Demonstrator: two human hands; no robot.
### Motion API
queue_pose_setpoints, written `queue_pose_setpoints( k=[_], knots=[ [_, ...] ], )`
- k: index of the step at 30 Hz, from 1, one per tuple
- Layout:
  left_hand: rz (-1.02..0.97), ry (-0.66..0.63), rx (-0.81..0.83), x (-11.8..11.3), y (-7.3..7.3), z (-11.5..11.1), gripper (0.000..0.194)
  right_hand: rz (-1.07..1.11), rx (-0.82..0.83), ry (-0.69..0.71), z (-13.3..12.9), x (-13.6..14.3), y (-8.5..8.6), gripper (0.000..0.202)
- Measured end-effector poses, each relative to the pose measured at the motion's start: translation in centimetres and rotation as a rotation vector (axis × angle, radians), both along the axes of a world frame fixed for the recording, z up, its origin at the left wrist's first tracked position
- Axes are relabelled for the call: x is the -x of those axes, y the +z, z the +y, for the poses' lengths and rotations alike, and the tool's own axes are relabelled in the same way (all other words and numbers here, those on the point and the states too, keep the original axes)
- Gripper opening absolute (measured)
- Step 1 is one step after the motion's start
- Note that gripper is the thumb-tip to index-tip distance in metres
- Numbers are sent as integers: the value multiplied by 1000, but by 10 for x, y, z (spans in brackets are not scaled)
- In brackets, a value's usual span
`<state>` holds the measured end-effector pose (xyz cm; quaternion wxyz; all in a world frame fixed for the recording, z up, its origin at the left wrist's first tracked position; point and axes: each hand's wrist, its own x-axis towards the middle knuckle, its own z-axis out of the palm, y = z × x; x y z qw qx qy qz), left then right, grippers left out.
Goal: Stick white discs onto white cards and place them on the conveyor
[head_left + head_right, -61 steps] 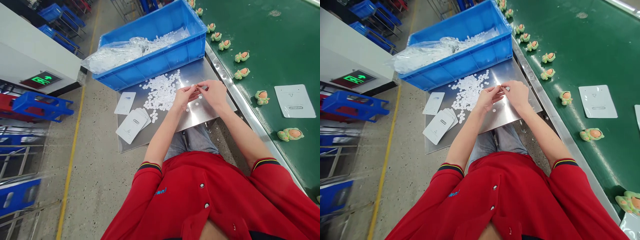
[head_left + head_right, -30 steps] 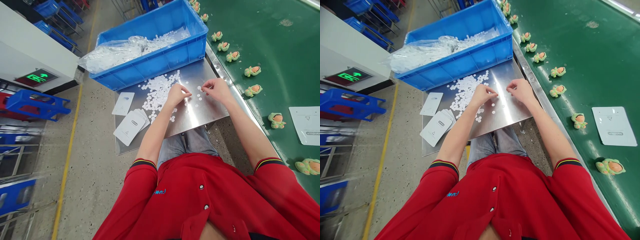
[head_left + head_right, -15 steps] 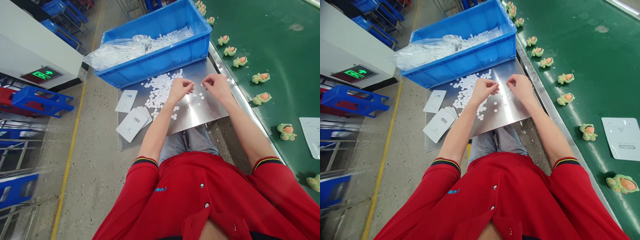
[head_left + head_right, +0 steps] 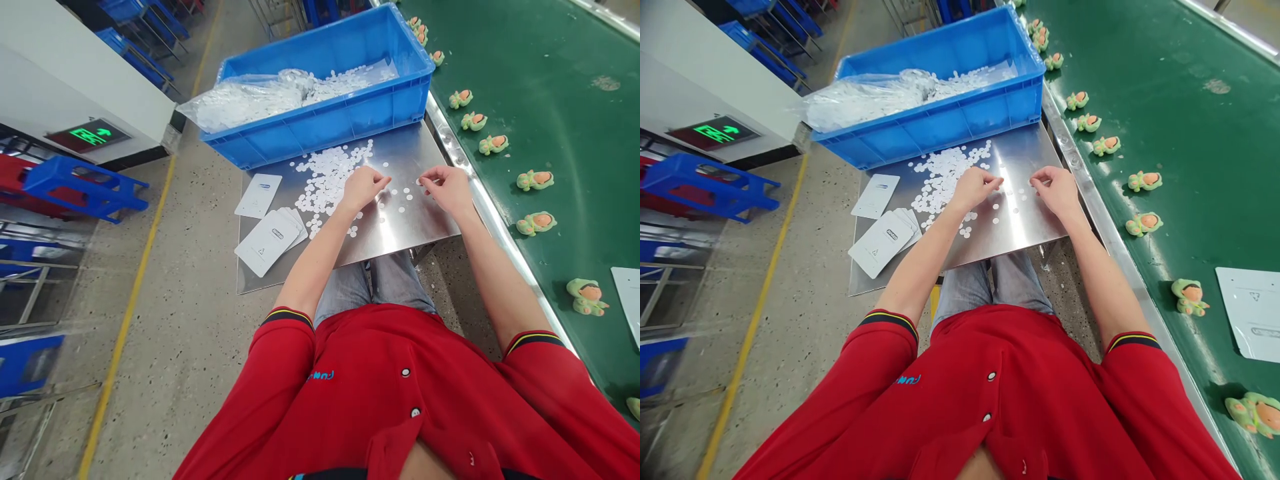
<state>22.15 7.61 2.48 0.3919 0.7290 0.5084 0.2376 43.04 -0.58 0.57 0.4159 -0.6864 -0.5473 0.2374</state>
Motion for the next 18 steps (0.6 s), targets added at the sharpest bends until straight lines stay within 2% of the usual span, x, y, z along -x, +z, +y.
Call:
queue_pose_setpoints(
  k=[3, 6, 8, 10, 12, 14, 16, 18],
  knots=[
    [115, -56, -134, 0, -2, -1, 24, 18, -15, 0, -2, 2, -1, 13],
    [30, -50, -131, -3, -1, -1, 4, 36, -42, -5, -5, 3, -1, 14],
    [-50, -22, -131, 0, 5, -3, 6, 57, -44, -2, -7, 3, 0, 14],
    [-84, 20, -156, 16, 15, -5, 9, 84, -34, -4, -11, 2, 3, 14],
    [-4, 64, -192, 49, 27, -10, 13, 110, -36, -16, -17, 1, 8, 15],
    [170, 129, -228, 97, 35, -22, 16, 139, -56, -27, -22, 3, 12, 16],
    [337, 233, -260, 147, 36, -42, 20, 168, -81, -25, -26, 7, 14, 17],
    [475, 325, -226, 188, 29, -66, 26, 194, -100, -16, -29, 13, 15, 15]
  ],
)
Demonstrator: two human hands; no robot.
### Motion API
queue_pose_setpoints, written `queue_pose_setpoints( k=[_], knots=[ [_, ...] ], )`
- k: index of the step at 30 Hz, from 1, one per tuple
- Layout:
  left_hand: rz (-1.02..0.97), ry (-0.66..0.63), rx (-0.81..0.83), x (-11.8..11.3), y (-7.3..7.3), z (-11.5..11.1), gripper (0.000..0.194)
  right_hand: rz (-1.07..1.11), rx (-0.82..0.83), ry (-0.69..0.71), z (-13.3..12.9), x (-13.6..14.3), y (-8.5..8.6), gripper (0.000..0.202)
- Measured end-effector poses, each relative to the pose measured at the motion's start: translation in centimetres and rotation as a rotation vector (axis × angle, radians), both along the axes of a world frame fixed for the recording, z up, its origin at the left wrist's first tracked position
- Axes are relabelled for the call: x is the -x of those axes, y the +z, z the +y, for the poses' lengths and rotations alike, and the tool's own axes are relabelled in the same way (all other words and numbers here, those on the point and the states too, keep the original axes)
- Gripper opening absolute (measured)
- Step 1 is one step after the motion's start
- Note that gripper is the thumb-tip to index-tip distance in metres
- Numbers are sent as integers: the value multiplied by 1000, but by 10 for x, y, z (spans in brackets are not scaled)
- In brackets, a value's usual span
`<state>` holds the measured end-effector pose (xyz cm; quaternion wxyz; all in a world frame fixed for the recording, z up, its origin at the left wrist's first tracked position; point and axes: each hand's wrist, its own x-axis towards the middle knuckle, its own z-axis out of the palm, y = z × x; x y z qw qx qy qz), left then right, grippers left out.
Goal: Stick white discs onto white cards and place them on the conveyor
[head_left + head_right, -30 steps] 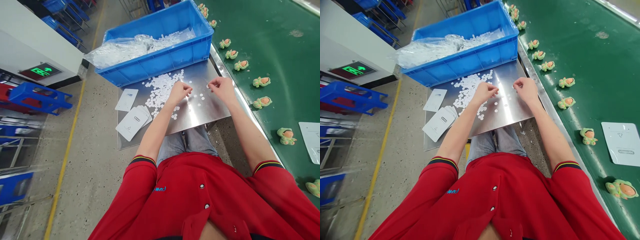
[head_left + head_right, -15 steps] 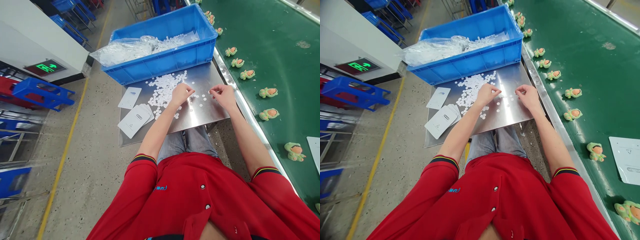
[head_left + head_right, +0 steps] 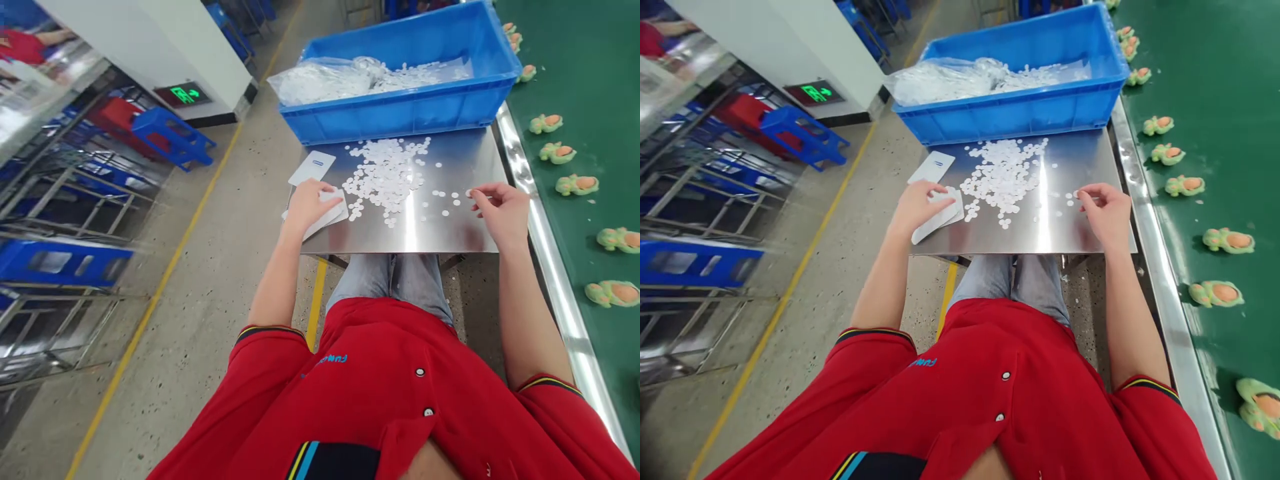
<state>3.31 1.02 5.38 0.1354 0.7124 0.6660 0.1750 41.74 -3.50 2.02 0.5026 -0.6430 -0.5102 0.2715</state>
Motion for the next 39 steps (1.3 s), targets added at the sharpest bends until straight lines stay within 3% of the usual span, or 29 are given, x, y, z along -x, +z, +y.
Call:
queue_pose_setpoints(
  k=[3, 7, 10, 12, 16, 22, 25, 29, 32, 36, 39],
  knots=[
    [108, 30, 86, 30, -19, -30, 32, 19, -10, 25, -4, 14, 0, 11],
    [137, -6, 63, 30, -37, -48, 27, 40, 10, 71, -10, 31, 1, 10],
    [133, 26, 56, 31, -39, -50, 33, 35, 14, 65, -16, 33, 1, 12],
    [85, 118, 33, 36, -37, -50, 31, 26, -2, 20, -19, 29, 2, 13],
    [-215, 287, -120, 39, -26, -51, 23, 14, -43, -51, -24, 23, 9, 15],
    [-568, 136, -260, -14, -4, -57, 17, -9, -146, 55, -30, 58, 39, 13],
    [-645, 25, -270, -40, -2, -55, 24, 13, -223, 156, -36, 76, 49, 11],
    [-672, -98, -269, -53, -3, -47, 34, -13, -255, 222, -41, 77, 51, 11],
    [-743, -87, -247, -59, -3, -44, 37, -17, -265, 196, -42, 71, 51, 12],
    [-902, -54, -165, -73, -5, -50, 22, -33, -340, 168, -44, 71, 62, 12],
    [-914, -65, -159, -83, -5, -56, 17, -101, -416, 185, -47, 77, 69, 12]
  ],
)
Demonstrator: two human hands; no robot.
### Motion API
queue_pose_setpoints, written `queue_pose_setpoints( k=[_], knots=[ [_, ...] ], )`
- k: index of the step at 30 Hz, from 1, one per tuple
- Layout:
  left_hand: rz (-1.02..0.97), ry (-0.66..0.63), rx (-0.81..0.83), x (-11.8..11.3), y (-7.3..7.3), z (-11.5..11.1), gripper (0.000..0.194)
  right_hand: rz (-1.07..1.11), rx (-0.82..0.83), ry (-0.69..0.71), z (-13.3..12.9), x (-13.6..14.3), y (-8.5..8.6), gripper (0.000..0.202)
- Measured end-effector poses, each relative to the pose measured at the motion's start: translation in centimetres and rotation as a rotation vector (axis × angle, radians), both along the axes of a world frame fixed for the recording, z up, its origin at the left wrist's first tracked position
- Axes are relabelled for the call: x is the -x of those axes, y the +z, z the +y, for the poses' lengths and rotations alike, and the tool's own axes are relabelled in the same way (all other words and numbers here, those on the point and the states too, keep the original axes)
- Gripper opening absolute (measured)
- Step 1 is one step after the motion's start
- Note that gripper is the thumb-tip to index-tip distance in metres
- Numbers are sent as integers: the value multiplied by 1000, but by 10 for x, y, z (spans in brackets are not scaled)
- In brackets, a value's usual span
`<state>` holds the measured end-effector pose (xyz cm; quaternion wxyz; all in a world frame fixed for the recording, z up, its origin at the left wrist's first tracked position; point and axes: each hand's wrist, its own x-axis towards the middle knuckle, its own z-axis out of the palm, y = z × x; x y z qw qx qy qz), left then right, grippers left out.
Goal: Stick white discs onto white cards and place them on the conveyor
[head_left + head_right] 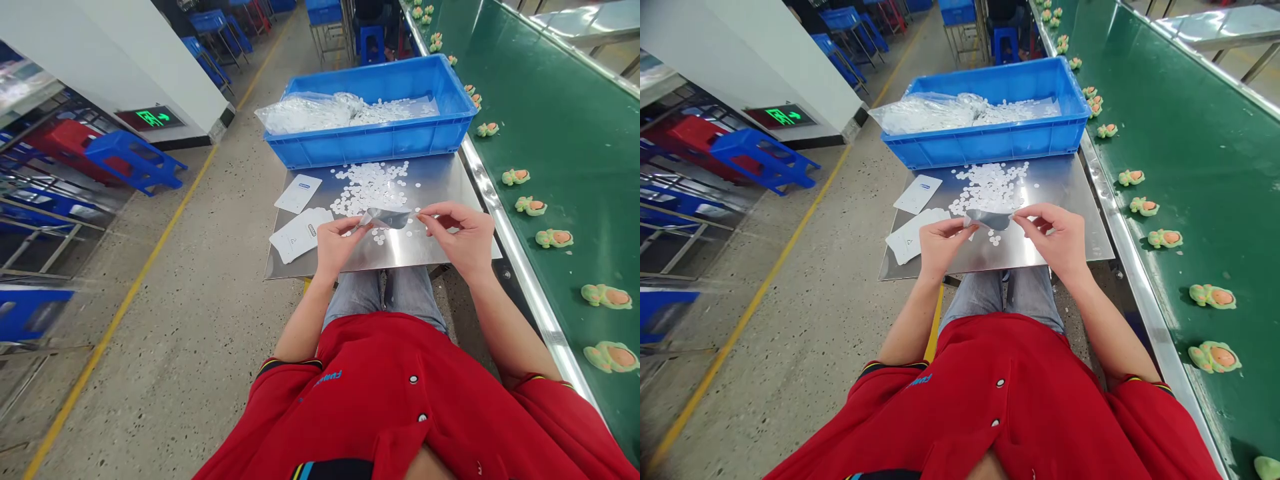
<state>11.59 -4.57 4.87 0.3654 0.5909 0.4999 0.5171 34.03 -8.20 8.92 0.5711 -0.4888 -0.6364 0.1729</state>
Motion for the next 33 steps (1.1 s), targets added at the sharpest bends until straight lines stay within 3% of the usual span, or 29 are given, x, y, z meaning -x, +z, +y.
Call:
queue_pose_setpoints(
  k=[4, 10, 18, 22, 25, 29, 31, 33],
  knots=[
    [33, -32, -31, -6, 1, -4, 18, -206, -45, -22, 2, 6, -4, 16],
    [61, -64, -11, -10, 2, -6, 23, -420, 98, 69, 7, 0, -14, 30],
    [25, -159, -42, -26, 0, -4, 26, -524, 41, 192, 12, -10, -5, 20],
    [79, -236, -87, -21, 0, 1, 40, -554, 27, 181, 15, -17, 8, 19],
    [270, -185, -110, 12, -1, 9, 60, -583, 4, 45, 22, -48, 25, 15],
    [704, 80, 19, 81, -13, 19, 39, -591, -92, -386, 42, -131, 44, 17],
    [847, 152, 133, 108, -24, 21, 39, -671, -16, -579, 52, -177, 41, 23],
    [921, 161, 221, 123, -35, 21, 42, -766, 178, -725, 58, -215, 25, 27]
  ],
)
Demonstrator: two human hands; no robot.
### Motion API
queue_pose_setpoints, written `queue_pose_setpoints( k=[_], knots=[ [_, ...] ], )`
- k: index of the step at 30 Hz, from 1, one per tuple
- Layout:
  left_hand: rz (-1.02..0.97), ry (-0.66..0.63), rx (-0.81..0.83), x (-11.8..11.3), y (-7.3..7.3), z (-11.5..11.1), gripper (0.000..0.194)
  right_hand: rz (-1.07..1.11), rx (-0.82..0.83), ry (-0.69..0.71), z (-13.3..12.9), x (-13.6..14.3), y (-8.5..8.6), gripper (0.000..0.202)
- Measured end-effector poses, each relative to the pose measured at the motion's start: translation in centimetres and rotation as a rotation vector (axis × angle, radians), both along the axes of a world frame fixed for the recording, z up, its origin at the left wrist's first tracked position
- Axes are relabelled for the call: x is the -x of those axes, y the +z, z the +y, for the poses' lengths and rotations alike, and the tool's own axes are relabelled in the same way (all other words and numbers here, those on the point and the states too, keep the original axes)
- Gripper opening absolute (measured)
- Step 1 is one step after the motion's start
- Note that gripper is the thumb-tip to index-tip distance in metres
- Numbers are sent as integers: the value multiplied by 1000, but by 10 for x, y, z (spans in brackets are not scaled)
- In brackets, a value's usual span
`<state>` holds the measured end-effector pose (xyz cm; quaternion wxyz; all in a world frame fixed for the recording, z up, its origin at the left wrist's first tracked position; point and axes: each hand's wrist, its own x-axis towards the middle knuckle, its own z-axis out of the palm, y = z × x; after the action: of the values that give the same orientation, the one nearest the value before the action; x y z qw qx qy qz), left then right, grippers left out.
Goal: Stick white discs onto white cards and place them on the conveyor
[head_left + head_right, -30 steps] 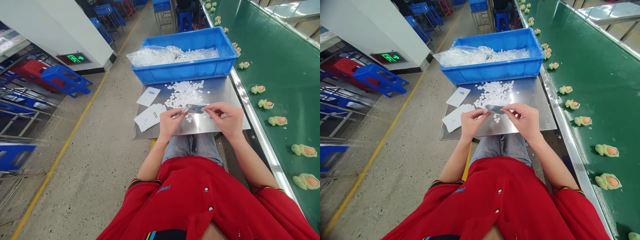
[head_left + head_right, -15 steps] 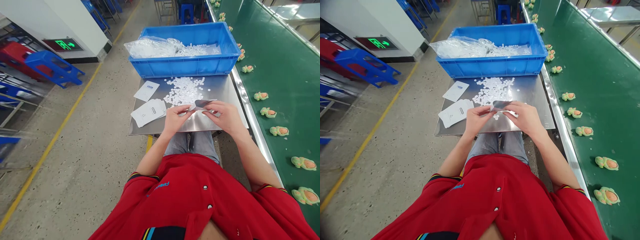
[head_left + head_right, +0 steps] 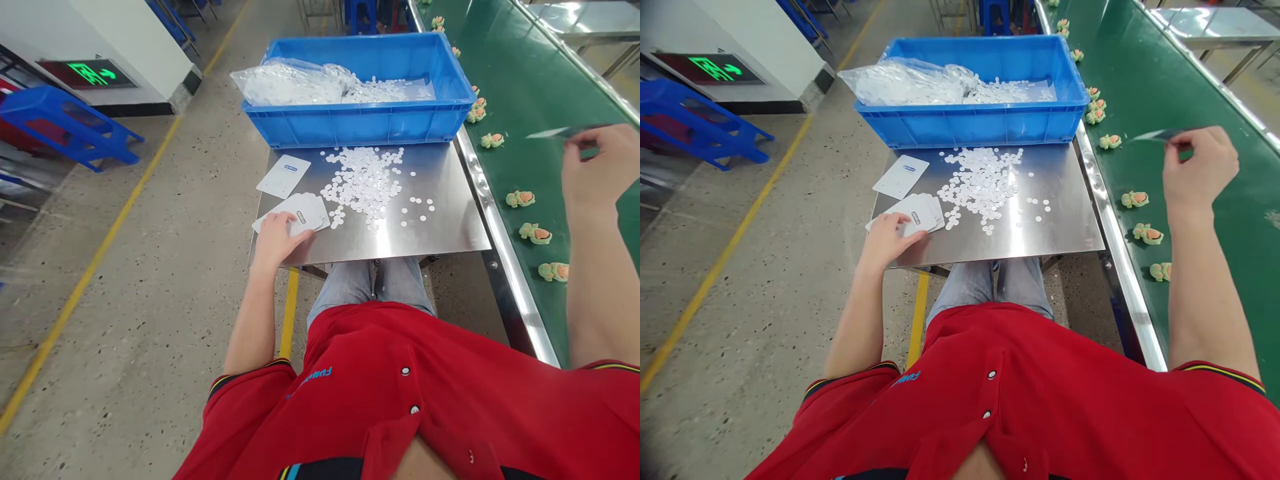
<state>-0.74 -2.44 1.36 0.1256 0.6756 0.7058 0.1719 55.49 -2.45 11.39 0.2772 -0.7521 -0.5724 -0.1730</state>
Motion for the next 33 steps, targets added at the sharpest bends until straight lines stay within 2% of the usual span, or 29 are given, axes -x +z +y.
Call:
queue_pose_setpoints(
  k=[2, 3, 4, 6, 8, 10, 13, 15, 17, 19, 21, 23, 25, 29, 33],
  knots=[
    [19, -11, 30, 6, -7, 0, 40, 9, 174, -111, 1, -25, -27, 29],
    [17, -25, 26, 6, -9, -1, 37, 30, 217, -97, -1, -31, -42, 34],
    [10, -42, 16, 5, -10, -1, 34, 55, 210, -47, -3, -34, -57, 40],
    [-10, -79, -3, 3, -10, -4, 29, 99, 78, 79, -8, -27, -82, 48],
    [-17, -103, -36, 0, -10, -7, 29, 124, -23, 127, -12, -8, -97, 45],
    [-21, -94, -89, -3, -12, -10, 32, 142, 53, 85, -14, 17, -100, 36],
    [-95, -29, -135, -5, -17, -14, 31, 112, 304, -73, -15, 45, -89, 15],
    [-216, 34, -128, -4, -20, -15, 29, 100, 389, -203, -20, 54, -80, 22],
    [-365, 94, -113, -2, -20, -16, 27, 116, 373, -232, -28, 61, -76, 29],
    [-489, 121, -100, 1, -19, -16, 27, 135, 345, -111, -36, 73, -81, 30],
    [-547, 120, -91, 4, -17, -17, 25, 136, 349, 118, -42, 94, -93, 31],
    [-534, 109, -95, 5, -15, -17, 26, 104, 365, 344, -44, 117, -107, 35],
    [-498, 99, -138, 6, -13, -18, 31, 29, 378, 483, -44, 138, -119, 39],
    [-525, 161, -294, -1, -4, -23, 26, -98, 399, 547, -53, 155, -125, 42],
    [-619, 193, -356, -28, 10, -32, 23, -142, 352, 616, -83, 152, -131, 45]
  ],
)
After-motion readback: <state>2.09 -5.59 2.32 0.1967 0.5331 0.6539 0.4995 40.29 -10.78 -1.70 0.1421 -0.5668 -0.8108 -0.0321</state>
